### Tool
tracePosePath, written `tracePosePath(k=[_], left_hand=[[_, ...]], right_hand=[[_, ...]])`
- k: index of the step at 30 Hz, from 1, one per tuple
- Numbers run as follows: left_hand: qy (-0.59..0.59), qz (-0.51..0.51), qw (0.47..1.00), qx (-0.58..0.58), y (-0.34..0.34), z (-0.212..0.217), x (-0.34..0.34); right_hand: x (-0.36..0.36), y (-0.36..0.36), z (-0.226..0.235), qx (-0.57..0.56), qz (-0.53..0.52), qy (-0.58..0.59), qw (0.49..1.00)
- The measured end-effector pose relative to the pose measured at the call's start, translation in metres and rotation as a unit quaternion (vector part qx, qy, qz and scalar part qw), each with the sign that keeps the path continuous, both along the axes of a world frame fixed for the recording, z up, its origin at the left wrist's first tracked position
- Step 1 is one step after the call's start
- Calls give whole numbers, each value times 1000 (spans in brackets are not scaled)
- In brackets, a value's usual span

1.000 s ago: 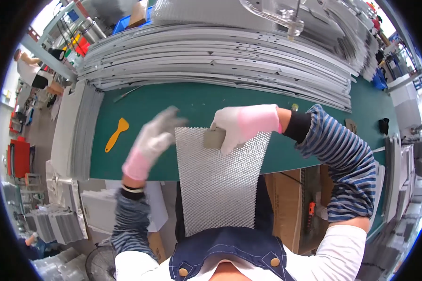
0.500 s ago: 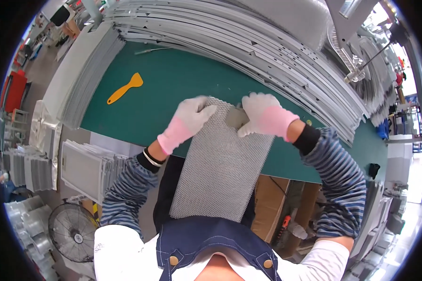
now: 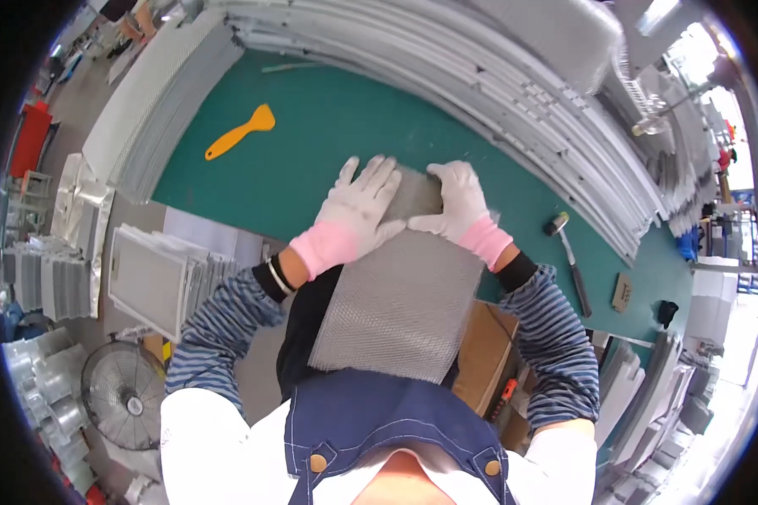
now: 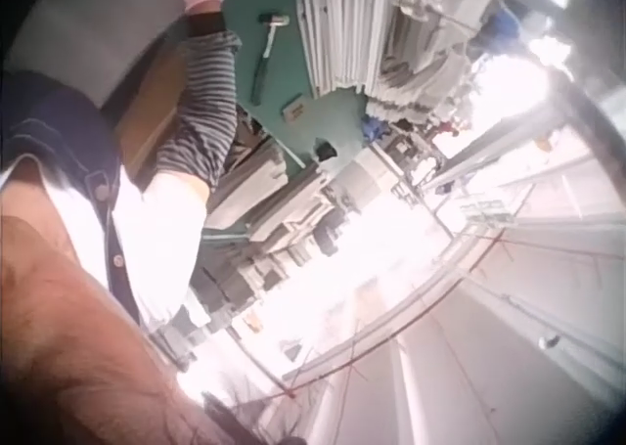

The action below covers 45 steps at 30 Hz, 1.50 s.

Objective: The worker is assembling a metal mesh filter into a frame and using a pneumatic screwdriver to secure it.

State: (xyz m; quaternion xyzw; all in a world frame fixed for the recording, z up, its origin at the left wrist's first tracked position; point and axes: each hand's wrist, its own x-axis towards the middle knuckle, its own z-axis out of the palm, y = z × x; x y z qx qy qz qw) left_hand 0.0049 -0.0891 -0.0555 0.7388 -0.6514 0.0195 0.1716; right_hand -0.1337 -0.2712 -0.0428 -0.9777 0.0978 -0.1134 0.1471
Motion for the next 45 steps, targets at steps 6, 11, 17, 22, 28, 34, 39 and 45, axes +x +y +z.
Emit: tracePosePath(k=[6, 11, 17, 22, 28, 34, 39, 45], left_hand=[[712, 77, 698, -3, -2, 31, 33], [721, 102, 676, -111, -11, 34, 9], [639, 106, 730, -220, 8, 56, -5], [647, 47, 735, -198, -1, 66, -9], [713, -8, 684, -153, 7, 74, -7], [722, -52, 671, -161, 3, 86, -18], [732, -2, 662, -162, 0, 94, -25], [646, -3, 750, -143, 9, 122, -37]], right_hand=[[-7, -20, 86, 414, 50, 86, 905], [-13, -111, 117, 92, -85, 89, 988], [-74, -177, 14, -217, -243, 103, 940], [-118, -191, 27, -197, -170, 20, 965], [-132, -142, 118, -95, -121, -171, 973], [-191, -83, 186, -16, -148, -55, 987], [-250, -82, 214, 51, -195, -51, 978], [-185, -10, 215, 77, -175, -85, 978]])
